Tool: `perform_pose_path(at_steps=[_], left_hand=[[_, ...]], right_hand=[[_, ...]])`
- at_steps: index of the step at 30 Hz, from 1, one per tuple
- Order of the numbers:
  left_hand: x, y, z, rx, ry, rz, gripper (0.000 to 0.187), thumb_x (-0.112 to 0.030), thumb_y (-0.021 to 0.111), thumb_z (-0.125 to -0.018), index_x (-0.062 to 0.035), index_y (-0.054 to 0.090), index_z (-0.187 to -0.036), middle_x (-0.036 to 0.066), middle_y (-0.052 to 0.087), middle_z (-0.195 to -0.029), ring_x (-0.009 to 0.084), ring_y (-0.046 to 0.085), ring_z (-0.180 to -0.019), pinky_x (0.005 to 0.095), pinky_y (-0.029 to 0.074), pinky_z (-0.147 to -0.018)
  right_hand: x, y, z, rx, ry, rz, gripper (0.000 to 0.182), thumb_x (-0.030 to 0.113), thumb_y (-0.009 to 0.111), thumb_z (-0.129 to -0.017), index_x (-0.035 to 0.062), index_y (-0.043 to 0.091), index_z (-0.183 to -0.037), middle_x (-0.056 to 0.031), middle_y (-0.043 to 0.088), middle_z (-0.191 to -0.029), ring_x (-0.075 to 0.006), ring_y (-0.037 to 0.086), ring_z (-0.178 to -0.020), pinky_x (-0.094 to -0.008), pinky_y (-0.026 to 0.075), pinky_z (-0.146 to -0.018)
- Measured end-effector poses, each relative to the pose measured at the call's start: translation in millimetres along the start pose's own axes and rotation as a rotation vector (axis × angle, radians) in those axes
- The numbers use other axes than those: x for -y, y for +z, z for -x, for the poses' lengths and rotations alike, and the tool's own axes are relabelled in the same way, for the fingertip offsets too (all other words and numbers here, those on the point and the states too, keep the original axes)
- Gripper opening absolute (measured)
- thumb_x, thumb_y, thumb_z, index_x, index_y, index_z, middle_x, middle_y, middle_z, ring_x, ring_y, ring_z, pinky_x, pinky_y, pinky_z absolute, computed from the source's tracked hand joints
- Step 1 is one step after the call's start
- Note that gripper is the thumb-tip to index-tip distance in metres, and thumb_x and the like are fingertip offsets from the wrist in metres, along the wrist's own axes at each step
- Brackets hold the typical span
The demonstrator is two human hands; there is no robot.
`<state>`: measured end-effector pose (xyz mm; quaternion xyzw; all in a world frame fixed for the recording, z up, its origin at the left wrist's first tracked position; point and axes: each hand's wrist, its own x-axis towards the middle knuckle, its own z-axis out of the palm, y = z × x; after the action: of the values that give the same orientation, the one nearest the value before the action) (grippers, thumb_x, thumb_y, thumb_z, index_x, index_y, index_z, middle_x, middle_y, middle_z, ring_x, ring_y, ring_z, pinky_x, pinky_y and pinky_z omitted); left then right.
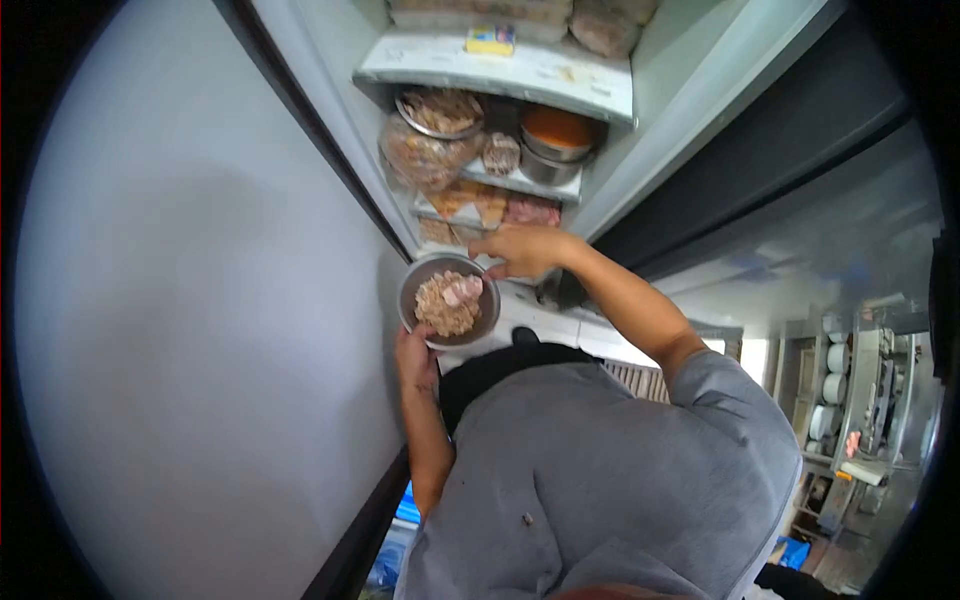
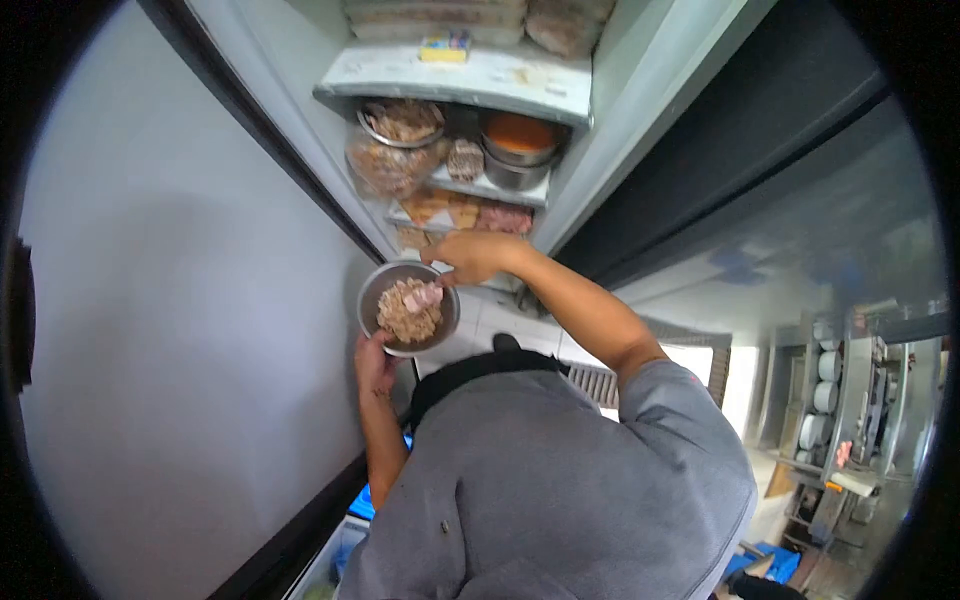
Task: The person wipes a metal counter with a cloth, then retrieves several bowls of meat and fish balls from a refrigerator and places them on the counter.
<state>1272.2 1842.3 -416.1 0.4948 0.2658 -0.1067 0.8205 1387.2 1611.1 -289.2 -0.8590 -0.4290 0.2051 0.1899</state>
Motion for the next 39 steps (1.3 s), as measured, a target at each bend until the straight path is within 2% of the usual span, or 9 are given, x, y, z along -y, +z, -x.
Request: perform_pose_path(at_steps=[11, 15, 21, 24, 28, 30, 32, 34, 39], left_hand=[[14, -19, -3, 0.022, 0.128, -0.366, 0.04, -0.011, 0.056, -0.081, 0.0013, 0.049, -0.119, 0.011, 0.061, -0.106, 0.026, 0.06, -0.093, 0.039, 0.048, -0.083], [3, -16, 19, -0.065, -0.035, -0.377, 0.048, -0.014, 0.061, -0.078, 0.0028, 0.05, -0.122, 0.016, 0.059, -0.112, 0.0284, 0.056, -0.103, 0.0414, 0.044, -0.088], [19, -24, 11, -0.001, -0.142, -0.088, 0.054, -0.004, 0.055, -0.076, -0.007, 0.044, -0.129, 0.015, 0.056, -0.116, 0.0334, 0.059, -0.099, 0.052, 0.055, -0.068], [11, -20, 5, -0.019, -0.11, -0.053, 0.054, -0.004, 0.054, -0.076, -0.0071, 0.044, -0.129, 0.015, 0.056, -0.116, 0.0334, 0.059, -0.099, 0.052, 0.055, -0.068], [0, -8, -11, -0.042, -0.08, 0.008, 0.054, -0.004, 0.054, -0.076, -0.0071, 0.043, -0.128, 0.015, 0.056, -0.115, 0.0335, 0.059, -0.099, 0.0519, 0.055, -0.068], [-11, 1, -12, -0.055, -0.082, 0.028, 0.054, -0.004, 0.054, -0.076, -0.0071, 0.043, -0.128, 0.015, 0.056, -0.115, 0.0335, 0.059, -0.099, 0.0519, 0.055, -0.068], [-24, 12, -21, -0.063, -0.077, 0.05, 0.054, -0.004, 0.054, -0.075, -0.0071, 0.043, -0.128, 0.015, 0.056, -0.115, 0.0336, 0.059, -0.099, 0.0518, 0.055, -0.068], [-33, 19, -26, -0.072, -0.074, 0.072, 0.054, -0.004, 0.054, -0.075, -0.0071, 0.043, -0.128, 0.016, 0.056, -0.115, 0.0336, 0.059, -0.099, 0.0518, 0.055, -0.068], [-42, 30, -36, -0.085, -0.081, 0.102, 0.054, -0.003, 0.054, -0.075, -0.0071, 0.043, -0.128, 0.016, 0.056, -0.115, 0.0337, 0.059, -0.099, 0.0517, 0.056, -0.069]], right_hand=[[-52, 93, 26, 0.026, 0.168, -0.207, 0.035, 0.024, 0.061, -0.084, -0.0002, 0.056, -0.109, -0.0218, 0.063, -0.097, -0.0354, 0.059, -0.092, -0.044, 0.045, -0.082], [54, -88, 40, -0.307, -0.087, -0.055, 0.024, 0.022, 0.063, -0.083, 0.0031, 0.059, -0.098, -0.0169, 0.063, -0.085, -0.0323, 0.061, -0.081, -0.0421, 0.047, -0.076], [220, -389, 77, -1.42, -0.581, 0.686, 0.009, 0.011, 0.064, -0.079, 0.0023, 0.063, -0.081, -0.008, 0.062, -0.071, -0.017, 0.058, -0.061, -0.0265, 0.045, -0.056], [264, -536, 68, -1.674, -0.154, 0.955, 0.018, 0.015, 0.059, -0.076, 0.0013, 0.067, -0.086, -0.0209, 0.066, -0.084, -0.0343, 0.065, -0.081, -0.0414, 0.051, -0.072], [236, -628, 59, -0.874, 0.43, 1.426, 0.02, 0.016, 0.056, -0.078, 0.002, 0.068, -0.086, -0.0217, 0.066, -0.085, -0.0378, 0.064, -0.08, -0.0441, 0.051, -0.071], [211, -664, 48, -0.725, 0.601, 1.293, 0.013, 0.016, 0.061, -0.073, 0.0023, 0.063, -0.072, -0.0111, 0.062, -0.065, -0.0231, 0.063, -0.061, -0.0349, 0.053, -0.055], [117, -805, 39, -0.28, 0.466, 1.53, 0.012, 0.01, 0.058, -0.07, 0.0009, 0.065, -0.071, -0.0143, 0.066, -0.076, -0.0295, 0.067, -0.067, -0.0388, 0.056, -0.056], [196, -726, 44, -0.397, 0.924, 1.224, 0.018, 0.012, 0.059, -0.072, 0.0013, 0.067, -0.085, -0.0155, 0.065, -0.085, -0.0292, 0.066, -0.069, -0.0392, 0.056, -0.056], [173, -780, 26, -0.684, 0.939, 0.799, 0.032, 0.009, 0.057, -0.075, 0.0026, 0.061, -0.106, -0.0176, 0.062, -0.088, -0.0292, 0.065, -0.068, -0.0401, 0.055, -0.056]])
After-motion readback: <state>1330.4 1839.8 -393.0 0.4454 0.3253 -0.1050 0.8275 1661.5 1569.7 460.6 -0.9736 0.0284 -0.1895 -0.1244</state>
